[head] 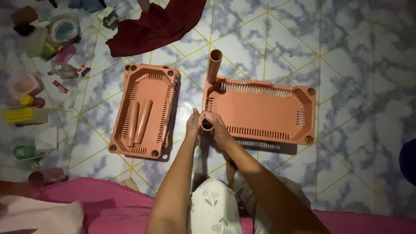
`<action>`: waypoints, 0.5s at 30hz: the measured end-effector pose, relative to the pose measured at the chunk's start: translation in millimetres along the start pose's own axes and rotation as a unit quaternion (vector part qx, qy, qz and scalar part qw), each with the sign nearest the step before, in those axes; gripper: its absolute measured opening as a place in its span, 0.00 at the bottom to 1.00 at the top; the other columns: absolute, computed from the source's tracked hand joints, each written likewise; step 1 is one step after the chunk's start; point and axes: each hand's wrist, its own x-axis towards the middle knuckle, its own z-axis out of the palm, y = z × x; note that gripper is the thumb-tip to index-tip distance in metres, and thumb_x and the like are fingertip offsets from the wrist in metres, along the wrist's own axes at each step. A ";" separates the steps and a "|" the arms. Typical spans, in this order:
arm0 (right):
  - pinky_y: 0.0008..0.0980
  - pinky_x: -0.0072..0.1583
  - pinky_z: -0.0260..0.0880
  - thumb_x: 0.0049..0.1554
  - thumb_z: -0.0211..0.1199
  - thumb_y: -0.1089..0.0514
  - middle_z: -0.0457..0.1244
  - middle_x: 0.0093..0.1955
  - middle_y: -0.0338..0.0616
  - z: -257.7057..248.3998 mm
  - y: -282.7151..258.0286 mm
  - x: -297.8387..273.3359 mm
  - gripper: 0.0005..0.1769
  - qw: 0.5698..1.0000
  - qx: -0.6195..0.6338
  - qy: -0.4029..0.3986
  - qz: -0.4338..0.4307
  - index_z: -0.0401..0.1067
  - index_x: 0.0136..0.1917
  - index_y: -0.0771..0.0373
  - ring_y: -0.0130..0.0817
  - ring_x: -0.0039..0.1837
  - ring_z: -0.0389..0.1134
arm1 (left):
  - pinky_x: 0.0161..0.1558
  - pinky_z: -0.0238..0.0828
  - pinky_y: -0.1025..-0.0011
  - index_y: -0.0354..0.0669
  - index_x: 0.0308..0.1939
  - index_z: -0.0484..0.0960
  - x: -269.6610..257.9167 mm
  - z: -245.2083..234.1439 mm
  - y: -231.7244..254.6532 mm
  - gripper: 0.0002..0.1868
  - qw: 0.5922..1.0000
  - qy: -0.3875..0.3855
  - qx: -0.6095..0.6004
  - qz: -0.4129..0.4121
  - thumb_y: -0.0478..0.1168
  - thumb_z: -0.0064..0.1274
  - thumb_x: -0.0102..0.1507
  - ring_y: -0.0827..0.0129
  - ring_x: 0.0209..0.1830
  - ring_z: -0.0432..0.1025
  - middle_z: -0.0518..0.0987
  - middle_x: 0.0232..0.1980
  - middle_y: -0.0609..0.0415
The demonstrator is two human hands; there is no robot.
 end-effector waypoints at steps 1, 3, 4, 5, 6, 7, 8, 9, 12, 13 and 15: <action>0.25 0.46 0.58 0.61 0.48 0.34 0.59 0.37 0.36 2.5 -1.2 -2.0 0.28 1.000 0.008 0.005 0.008 0.67 0.40 0.61 0.25 0.41 0.58 | 0.33 0.69 0.69 0.38 0.37 0.78 10.9 -2.1 1.5 0.38 0.999 0.002 0.049 -0.003 0.72 0.37 0.66 0.72 0.30 0.71 0.76 0.32 0.56; 0.26 0.44 0.57 0.60 0.49 0.36 0.58 0.36 0.36 7.1 -4.6 -6.5 0.27 0.999 0.024 0.015 0.023 0.67 0.40 0.62 0.25 0.40 0.57 | 0.32 0.67 0.68 0.37 0.32 0.78 30.8 -4.8 6.0 0.41 0.994 0.005 0.109 0.005 0.75 0.37 0.65 0.71 0.29 0.69 0.75 0.29 0.55; 0.26 0.45 0.57 0.59 0.49 0.35 0.59 0.37 0.36 8.9 -6.6 -8.0 0.28 1.000 0.010 0.007 0.012 0.67 0.39 0.62 0.25 0.41 0.58 | 0.31 0.66 0.68 0.38 0.31 0.78 39.9 -4.7 9.6 0.42 0.993 0.007 0.118 0.016 0.76 0.39 0.65 0.70 0.28 0.67 0.74 0.28 0.55; 0.26 0.45 0.58 0.59 0.48 0.34 0.59 0.37 0.36 9.4 -8.6 -9.0 0.29 1.000 -0.005 0.000 0.000 0.67 0.39 0.63 0.25 0.41 0.59 | 0.31 0.65 0.68 0.38 0.29 0.78 49.6 -2.2 14.2 0.42 0.991 0.005 0.128 0.028 0.77 0.40 0.64 0.70 0.27 0.66 0.73 0.27 0.55; 0.26 0.46 0.58 0.59 0.48 0.33 0.60 0.37 0.36 9.3 -10.2 -9.7 0.30 1.000 -0.021 -0.006 -0.012 0.67 0.38 0.63 0.25 0.42 0.59 | 0.28 0.64 0.68 0.38 0.28 0.76 59.5 -0.3 20.1 0.41 0.988 0.006 0.153 0.019 0.76 0.42 0.64 0.70 0.25 0.66 0.72 0.26 0.55; 0.26 0.45 0.57 0.59 0.48 0.33 0.59 0.37 0.36 9.3 -11.1 -12.1 0.30 1.000 -0.023 -0.006 -0.006 0.67 0.38 0.63 0.25 0.41 0.58 | 0.26 0.62 0.67 0.38 0.27 0.75 66.2 0.5 23.6 0.39 0.984 0.008 0.178 0.009 0.74 0.43 0.64 0.69 0.23 0.65 0.71 0.25 0.55; 0.26 0.44 0.56 0.58 0.47 0.33 0.59 0.36 0.36 8.6 -12.0 -14.4 0.31 1.000 -0.024 -0.006 0.000 0.67 0.38 0.63 0.25 0.40 0.57 | 0.24 0.61 0.66 0.39 0.27 0.74 70.2 2.6 24.9 0.38 0.979 0.010 0.203 -0.001 0.73 0.45 0.64 0.69 0.21 0.64 0.70 0.24 0.54; 0.26 0.43 0.54 0.58 0.46 0.33 0.58 0.36 0.35 8.7 -12.5 -16.0 0.31 1.000 -0.023 -0.007 0.006 0.67 0.38 0.63 0.25 0.39 0.56 | 0.23 0.61 0.66 0.40 0.27 0.74 72.0 2.9 25.6 0.36 0.980 -0.003 0.200 -0.001 0.72 0.46 0.63 0.69 0.21 0.64 0.70 0.24 0.55; 0.28 0.41 0.52 0.58 0.48 0.34 0.57 0.34 0.36 10.7 -13.1 -14.1 0.30 1.000 0.002 -0.009 0.027 0.67 0.38 0.64 0.25 0.37 0.54 | 0.22 0.58 0.67 0.42 0.27 0.73 75.5 -0.3 28.1 0.32 0.983 -0.032 0.182 0.022 0.69 0.50 0.64 0.71 0.20 0.61 0.68 0.23 0.58; 0.27 0.42 0.53 0.58 0.47 0.34 0.57 0.34 0.36 10.0 -13.4 -11.7 0.30 1.000 -0.010 -0.008 0.018 0.67 0.37 0.64 0.25 0.37 0.55 | 0.22 0.57 0.68 0.42 0.27 0.73 76.2 0.1 28.1 0.31 0.984 -0.036 0.169 0.044 0.67 0.53 0.64 0.72 0.20 0.60 0.68 0.23 0.58; 0.27 0.44 0.54 0.59 0.46 0.33 0.58 0.35 0.35 7.1 -12.3 -7.5 0.30 0.999 -0.035 -0.005 0.001 0.67 0.37 0.63 0.24 0.39 0.56 | 0.24 0.58 0.67 0.41 0.28 0.73 76.4 2.5 26.5 0.29 0.985 -0.035 0.157 0.057 0.63 0.56 0.64 0.71 0.21 0.60 0.67 0.23 0.57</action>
